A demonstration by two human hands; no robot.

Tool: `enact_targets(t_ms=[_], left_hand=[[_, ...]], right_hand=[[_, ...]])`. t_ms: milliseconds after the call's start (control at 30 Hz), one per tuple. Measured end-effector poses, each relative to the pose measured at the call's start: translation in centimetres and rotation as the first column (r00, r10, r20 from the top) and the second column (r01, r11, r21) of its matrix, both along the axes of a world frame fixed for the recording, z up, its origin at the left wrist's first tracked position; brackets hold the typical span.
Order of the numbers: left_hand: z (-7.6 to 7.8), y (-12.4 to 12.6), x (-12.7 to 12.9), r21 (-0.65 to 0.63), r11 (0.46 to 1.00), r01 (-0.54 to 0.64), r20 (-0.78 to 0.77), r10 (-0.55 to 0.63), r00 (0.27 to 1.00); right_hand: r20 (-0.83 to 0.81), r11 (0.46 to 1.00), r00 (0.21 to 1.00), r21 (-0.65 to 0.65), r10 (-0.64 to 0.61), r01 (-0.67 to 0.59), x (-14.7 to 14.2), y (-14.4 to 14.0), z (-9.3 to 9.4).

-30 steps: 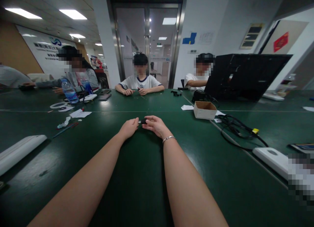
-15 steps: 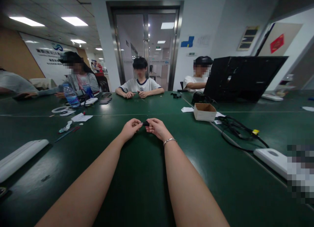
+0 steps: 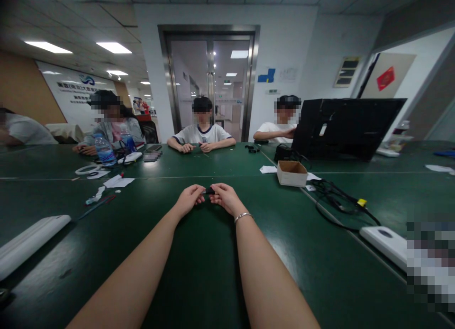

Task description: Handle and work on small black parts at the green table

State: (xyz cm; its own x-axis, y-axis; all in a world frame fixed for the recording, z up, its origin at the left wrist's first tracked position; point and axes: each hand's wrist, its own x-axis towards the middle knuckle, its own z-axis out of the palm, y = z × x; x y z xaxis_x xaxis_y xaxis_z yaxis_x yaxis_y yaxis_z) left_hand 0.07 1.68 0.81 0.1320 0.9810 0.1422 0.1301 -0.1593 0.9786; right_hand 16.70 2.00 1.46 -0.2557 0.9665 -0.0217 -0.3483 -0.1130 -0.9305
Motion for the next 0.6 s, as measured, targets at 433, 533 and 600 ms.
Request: enact_targets(t_ms=[433,533,600], left_hand=[[-0.43,-0.02,-0.11,0.077,0.997,-0.030,-0.018,0.032,0.999],[-0.51,0.00,-0.14,0.072,0.997,-0.002,-0.023,0.003,1.000],[-0.50,-0.03,-0.15,0.097,0.995,-0.017,-0.043,0.021,0.999]], right_hand=[[0.025,0.999,1.000,0.042,0.018,-0.019,0.08,0.05,-0.50],[0.029,0.999,0.999,0.045,0.023,-0.024,0.10,0.19,-0.65],[0.032,0.999,0.999,0.037,0.028,-0.029,0.09,0.20,-0.62]])
